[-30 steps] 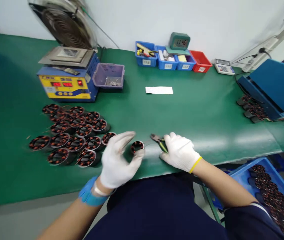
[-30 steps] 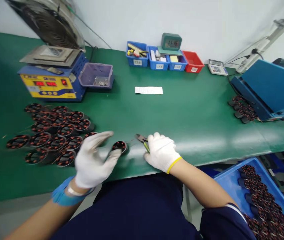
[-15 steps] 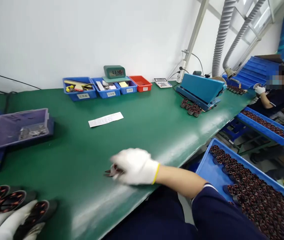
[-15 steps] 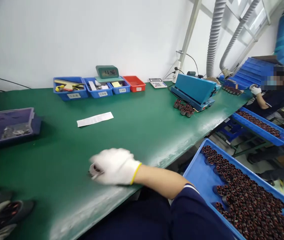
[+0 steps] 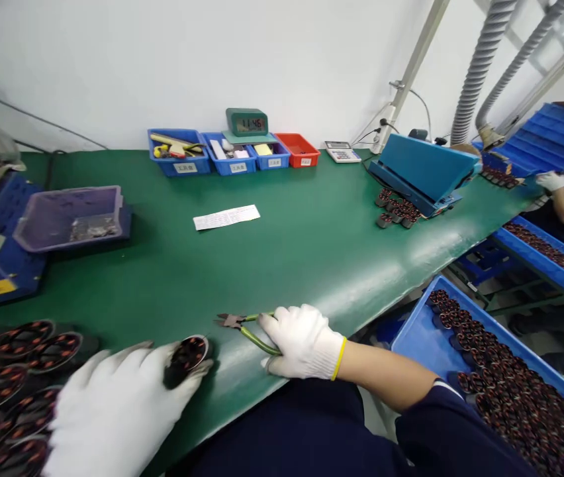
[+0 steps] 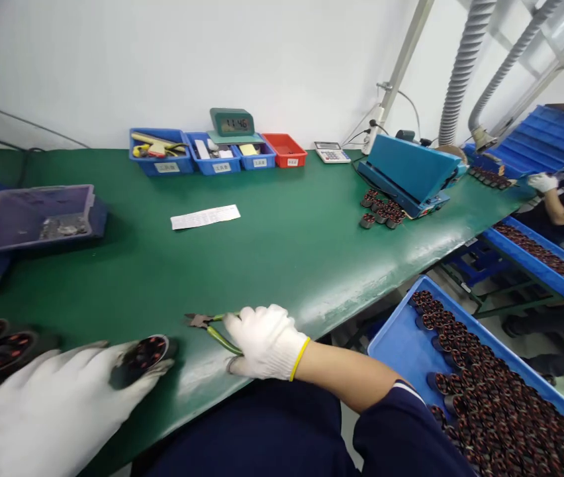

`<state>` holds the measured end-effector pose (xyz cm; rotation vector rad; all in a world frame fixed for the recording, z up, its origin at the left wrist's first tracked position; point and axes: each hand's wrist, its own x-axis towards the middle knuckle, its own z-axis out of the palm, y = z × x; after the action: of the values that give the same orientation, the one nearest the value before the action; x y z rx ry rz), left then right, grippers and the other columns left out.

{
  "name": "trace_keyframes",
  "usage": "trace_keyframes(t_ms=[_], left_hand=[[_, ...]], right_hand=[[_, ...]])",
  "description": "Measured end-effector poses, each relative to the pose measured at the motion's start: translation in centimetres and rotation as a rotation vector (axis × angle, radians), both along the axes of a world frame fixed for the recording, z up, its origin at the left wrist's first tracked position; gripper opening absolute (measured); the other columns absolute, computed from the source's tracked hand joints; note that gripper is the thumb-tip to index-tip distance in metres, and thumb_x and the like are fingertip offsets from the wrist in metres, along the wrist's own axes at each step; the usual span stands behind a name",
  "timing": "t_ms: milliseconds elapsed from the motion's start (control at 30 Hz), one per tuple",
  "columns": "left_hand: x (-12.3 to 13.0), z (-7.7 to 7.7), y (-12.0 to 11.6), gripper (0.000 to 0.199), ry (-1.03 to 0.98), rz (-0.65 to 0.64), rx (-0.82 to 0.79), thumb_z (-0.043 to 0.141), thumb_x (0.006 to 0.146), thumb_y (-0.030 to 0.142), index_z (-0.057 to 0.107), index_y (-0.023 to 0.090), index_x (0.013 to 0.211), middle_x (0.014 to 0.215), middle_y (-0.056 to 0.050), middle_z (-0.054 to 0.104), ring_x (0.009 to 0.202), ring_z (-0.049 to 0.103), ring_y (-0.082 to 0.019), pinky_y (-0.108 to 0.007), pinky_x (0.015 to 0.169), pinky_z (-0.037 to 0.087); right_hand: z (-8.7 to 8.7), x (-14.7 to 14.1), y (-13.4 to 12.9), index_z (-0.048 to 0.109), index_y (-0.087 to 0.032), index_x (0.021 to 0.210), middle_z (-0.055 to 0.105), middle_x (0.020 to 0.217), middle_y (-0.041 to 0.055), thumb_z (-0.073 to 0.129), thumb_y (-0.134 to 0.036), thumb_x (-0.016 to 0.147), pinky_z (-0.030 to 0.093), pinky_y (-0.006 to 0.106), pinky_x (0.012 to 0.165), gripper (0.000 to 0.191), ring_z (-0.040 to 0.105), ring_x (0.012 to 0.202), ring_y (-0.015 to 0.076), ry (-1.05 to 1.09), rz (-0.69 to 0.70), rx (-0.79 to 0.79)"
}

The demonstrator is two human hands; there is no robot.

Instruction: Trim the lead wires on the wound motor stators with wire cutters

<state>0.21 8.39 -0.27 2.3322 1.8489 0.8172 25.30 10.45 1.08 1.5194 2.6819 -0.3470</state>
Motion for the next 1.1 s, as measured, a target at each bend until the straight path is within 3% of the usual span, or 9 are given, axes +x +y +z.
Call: trace_keyframes(t_ms=[67,133,267,400,600,733,867,967,1100], left_hand=[[0.6,0.1,-0.5,0.026,0.163,0.057,-0.081,0.060,0.079,0.054,0.057,0.029,0.072,0.068,-0.002,0.058,0.071,0.058,-0.032,-0.055,0.074,0.050],[0.5,-0.2,-1.4,0.042,0.069,0.113,-0.166,0.067,0.076,0.056,0.061,0.025,0.104,0.097,-0.007,0.067,0.087,0.065,-0.031,-0.048,0.075,0.055],[-1.0,-1.5,-3.2,0.099,-0.200,0.202,-0.242,0.079,0.066,0.055,0.033,0.017,0.144,0.137,-0.015,0.053,0.117,0.059,-0.032,-0.046,0.098,0.052],[-1.6,-1.9,-3.1,0.114,-0.253,0.149,-0.433,0.082,0.064,0.046,0.015,0.020,0.153,0.143,-0.012,0.049,0.130,0.050,-0.028,-0.046,0.111,0.043],[0.0,-1.9,-0.7,0.093,-0.339,-0.065,-0.406,0.065,0.077,0.023,0.011,0.022,0.153,0.143,-0.005,0.051,0.134,0.047,-0.021,-0.039,0.115,0.037],[0.8,-2.5,0.1,0.092,-0.353,0.065,-0.358,0.075,0.071,0.035,0.028,0.020,0.148,0.119,-0.006,0.065,0.114,0.060,-0.026,-0.041,0.103,0.047],[0.4,-2.8,-0.4,0.107,-0.348,0.091,-0.317,0.084,0.059,0.045,0.029,0.020,0.147,0.129,-0.011,0.056,0.105,0.062,-0.026,-0.041,0.096,0.051],[0.0,-2.9,-0.6,0.089,-0.367,0.004,-0.296,0.078,0.067,0.038,0.034,0.022,0.143,0.139,-0.011,0.050,0.109,0.061,-0.024,-0.039,0.099,0.050],[0.3,-2.9,-0.2,0.082,-0.381,0.024,-0.344,0.073,0.070,0.037,0.038,0.019,0.142,0.121,-0.008,0.064,0.113,0.060,-0.028,-0.043,0.102,0.048]], right_hand=[[-0.5,-0.8,-1.4,0.054,-0.023,0.119,0.065,0.095,0.0062,0.056,-0.047,0.082,0.047,0.035,0.067,0.044,0.064,0.080,0.0250,-0.043,0.021,0.025],[-0.7,-0.1,-2.1,0.056,-0.025,0.116,0.066,0.096,0.0061,0.051,-0.036,0.086,0.045,0.033,0.065,0.033,0.064,0.082,0.0232,-0.046,-0.011,0.037],[-1.6,2.8,-1.4,0.054,-0.023,0.126,0.067,0.100,0.0087,0.044,-0.031,0.091,0.043,0.035,0.065,0.038,0.064,0.081,0.0255,-0.085,-0.170,0.028],[-1.2,2.6,-0.3,0.050,-0.017,0.133,0.064,0.103,0.0118,0.045,-0.037,0.091,0.045,0.039,0.071,0.047,0.062,0.087,0.0291,-0.177,-0.274,0.114],[0.2,-2.6,-0.3,0.055,-0.021,0.124,0.058,0.124,0.0071,0.061,-0.042,0.083,0.044,0.034,0.092,0.046,0.055,0.108,0.0241,0.176,-0.058,0.018],[-0.7,-3.7,-0.1,0.056,-0.020,0.123,0.057,0.124,0.0070,0.065,-0.043,0.080,0.042,0.035,0.096,0.050,0.054,0.110,0.0241,0.241,-0.001,-0.062],[-1.3,-3.2,0.2,0.055,-0.020,0.125,0.057,0.125,0.0058,0.066,-0.040,0.078,0.042,0.035,0.098,0.052,0.053,0.114,0.0235,0.276,-0.037,-0.095],[-0.8,-3.6,0.4,0.057,-0.023,0.124,0.059,0.123,0.0047,0.069,-0.041,0.076,0.044,0.034,0.095,0.053,0.056,0.111,0.0222,0.309,-0.085,-0.172],[-0.3,-5.4,0.7,0.063,-0.024,0.106,0.065,0.106,0.0027,0.069,-0.048,0.074,0.047,0.033,0.082,0.041,0.061,0.098,0.0207,0.351,-0.199,-0.248]])
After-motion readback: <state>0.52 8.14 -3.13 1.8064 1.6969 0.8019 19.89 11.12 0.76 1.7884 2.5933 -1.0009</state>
